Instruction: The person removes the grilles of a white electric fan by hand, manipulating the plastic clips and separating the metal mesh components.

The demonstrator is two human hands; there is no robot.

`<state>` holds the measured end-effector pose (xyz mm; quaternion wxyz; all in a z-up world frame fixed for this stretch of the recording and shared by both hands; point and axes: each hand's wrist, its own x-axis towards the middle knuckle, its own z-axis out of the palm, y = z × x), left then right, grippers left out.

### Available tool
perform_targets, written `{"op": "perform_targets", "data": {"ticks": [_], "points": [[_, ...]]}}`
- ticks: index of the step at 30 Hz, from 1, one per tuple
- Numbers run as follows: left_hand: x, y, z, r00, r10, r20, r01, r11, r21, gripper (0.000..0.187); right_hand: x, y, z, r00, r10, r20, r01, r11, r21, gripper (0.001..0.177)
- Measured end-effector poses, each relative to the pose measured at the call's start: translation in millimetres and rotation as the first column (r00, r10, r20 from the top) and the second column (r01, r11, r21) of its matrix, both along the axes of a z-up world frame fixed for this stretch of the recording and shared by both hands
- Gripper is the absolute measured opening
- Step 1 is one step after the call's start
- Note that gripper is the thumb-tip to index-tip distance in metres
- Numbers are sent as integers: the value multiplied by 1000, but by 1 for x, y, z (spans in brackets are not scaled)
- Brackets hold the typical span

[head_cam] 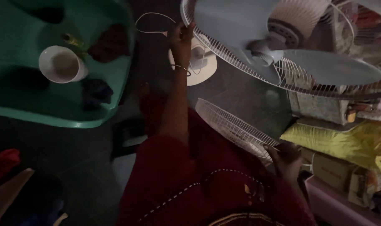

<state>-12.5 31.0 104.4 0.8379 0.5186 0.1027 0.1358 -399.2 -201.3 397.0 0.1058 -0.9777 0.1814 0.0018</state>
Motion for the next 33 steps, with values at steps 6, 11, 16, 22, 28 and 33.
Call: {"op": "perform_targets", "data": {"ticks": [6, 11, 16, 22, 28, 33], "points": [[6, -8, -23, 994, 78, 76, -71, 993, -97, 33, 3, 13, 11, 996, -77, 45, 62, 963, 261, 26], [20, -17, -57, 984, 156, 87, -155, 988, -22, 33, 6, 15, 18, 949, 278, 149, -293, 953, 83, 21], [25, -21, -93, 987, 130, 98, -120, 987, -108, 27, 1, 1, 15, 978, 186, 91, -199, 967, 159, 20], [-1, -38, -91, 903, -232, 361, 424, 615, -665, 32, -1, -11, 6, 999, -5, 54, -5, 983, 182, 29], [-64, -61, -63, 861, -507, 41, 420, 663, -619, 56, -12, -17, -1, 992, -40, 117, 15, 978, 208, 28], [-64, -72, -59, 873, -487, 33, 392, 659, -642, 54, -16, -25, -4, 970, 233, 72, -231, 972, -32, 22]]}}
